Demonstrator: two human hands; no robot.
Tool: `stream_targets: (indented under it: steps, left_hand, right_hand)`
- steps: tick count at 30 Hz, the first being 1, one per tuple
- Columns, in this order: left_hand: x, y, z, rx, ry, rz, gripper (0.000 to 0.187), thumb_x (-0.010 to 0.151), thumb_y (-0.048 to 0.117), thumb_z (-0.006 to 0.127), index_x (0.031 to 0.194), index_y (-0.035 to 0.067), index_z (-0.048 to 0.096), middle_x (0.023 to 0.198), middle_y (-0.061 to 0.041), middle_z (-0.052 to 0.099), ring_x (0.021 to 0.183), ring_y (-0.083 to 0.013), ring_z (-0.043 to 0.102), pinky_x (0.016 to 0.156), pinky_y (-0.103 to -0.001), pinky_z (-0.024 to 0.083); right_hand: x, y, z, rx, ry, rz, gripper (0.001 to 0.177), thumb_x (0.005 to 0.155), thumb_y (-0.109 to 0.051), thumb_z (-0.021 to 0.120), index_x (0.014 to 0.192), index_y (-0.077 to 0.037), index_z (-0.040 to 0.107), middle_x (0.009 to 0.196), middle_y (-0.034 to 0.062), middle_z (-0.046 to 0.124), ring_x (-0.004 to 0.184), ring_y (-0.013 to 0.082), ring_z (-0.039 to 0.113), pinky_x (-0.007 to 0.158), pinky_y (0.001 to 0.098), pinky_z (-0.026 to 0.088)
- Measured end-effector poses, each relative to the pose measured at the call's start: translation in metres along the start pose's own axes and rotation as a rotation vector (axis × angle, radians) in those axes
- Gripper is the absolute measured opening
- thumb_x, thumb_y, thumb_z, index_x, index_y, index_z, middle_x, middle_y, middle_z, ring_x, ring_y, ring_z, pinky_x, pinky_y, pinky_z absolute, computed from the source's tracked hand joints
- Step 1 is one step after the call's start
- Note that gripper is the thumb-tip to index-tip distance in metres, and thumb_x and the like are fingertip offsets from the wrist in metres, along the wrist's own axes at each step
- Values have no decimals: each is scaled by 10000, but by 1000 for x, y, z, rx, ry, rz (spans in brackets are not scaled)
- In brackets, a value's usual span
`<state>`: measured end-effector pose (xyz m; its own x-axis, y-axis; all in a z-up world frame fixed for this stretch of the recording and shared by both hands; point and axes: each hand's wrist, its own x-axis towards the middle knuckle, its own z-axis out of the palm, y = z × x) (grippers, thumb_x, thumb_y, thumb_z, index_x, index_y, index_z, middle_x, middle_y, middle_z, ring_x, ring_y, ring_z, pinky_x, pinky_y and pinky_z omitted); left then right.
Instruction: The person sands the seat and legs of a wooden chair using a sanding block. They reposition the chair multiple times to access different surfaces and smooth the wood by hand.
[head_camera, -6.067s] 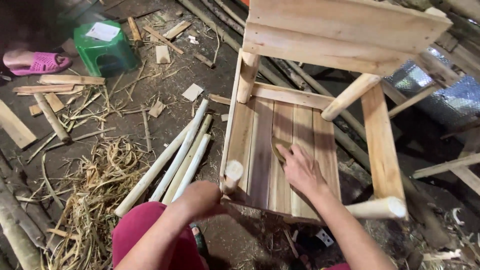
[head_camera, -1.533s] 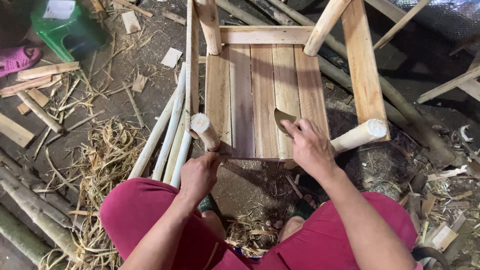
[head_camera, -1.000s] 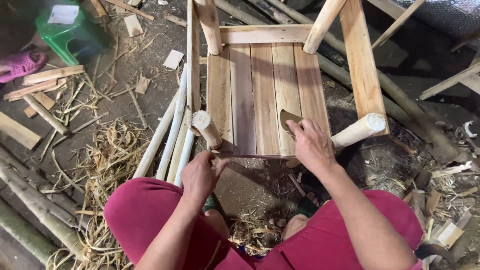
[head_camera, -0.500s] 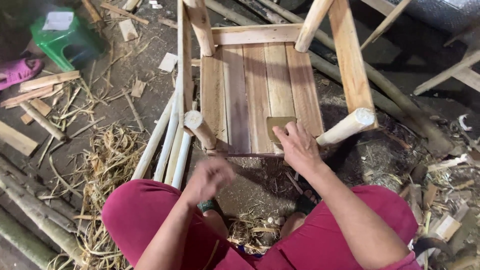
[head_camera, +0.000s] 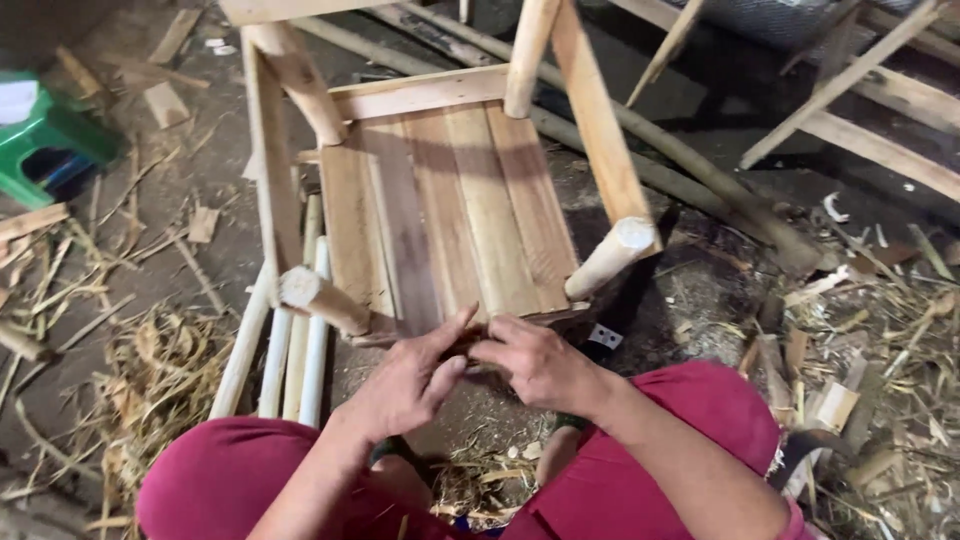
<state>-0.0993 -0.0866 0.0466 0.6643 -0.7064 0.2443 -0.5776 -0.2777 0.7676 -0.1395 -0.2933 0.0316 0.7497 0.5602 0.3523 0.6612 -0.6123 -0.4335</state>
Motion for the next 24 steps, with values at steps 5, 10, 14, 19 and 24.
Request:
stream_targets:
  steps: [5, 10, 14, 19, 24]
  left_hand:
    - [17, -29, 23, 251, -185, 23, 483, 693, 194, 670, 1169, 148, 604, 621, -40, 685, 587, -234, 688, 549, -397, 543]
    - [112, -41, 4, 451, 117, -70, 418, 886, 183, 486, 1297, 256, 506, 1043, -96, 648, 792, -363, 664, 650, -484, 534]
    - [188, -128, 56, 603, 33, 32, 433, 908, 364, 480, 1337, 337, 435, 1296, -21, 521, 1235, -341, 476, 925, -614, 388]
    - [167, -131, 88, 766, -33, 431, 422, 750, 230, 626, 1171, 204, 600, 1353, -125, 504, 1277, -377, 434, 973, -547, 398]
    - [104, -17, 94, 661, -55, 299, 402, 789, 276, 579, 1163, 128, 571, 1243, -124, 514, 1122, -322, 495, 1010, -455, 371]
  right_hand:
    - [-8, 16, -23, -203, 177, -41, 134, 886, -45, 514, 922, -99, 631, 929, 62, 558, 773, 215, 581, 716, 339, 500]
    - [1, 20, -118, 124, 604, 61, 334, 914, -169, 532, 1214, -24, 522, 1088, 87, 501, 841, 175, 426, 764, 296, 378]
    - [5, 93, -109, -121, 613, 120, 301, 841, 5, 526, 1118, -11, 641, 1220, 171, 424, 1187, 356, 443, 1037, 436, 362]
    - [-5, 78, -102, -18, 726, 190, 411, 763, -13, 639, 1149, -153, 659, 1263, 98, 486, 1269, 294, 429, 1138, 384, 281]
    - [-4, 86, -90, -291, 668, 251, 328, 736, -10, 682, 1047, -116, 669, 1206, 69, 542, 1258, 278, 418, 1132, 460, 476]
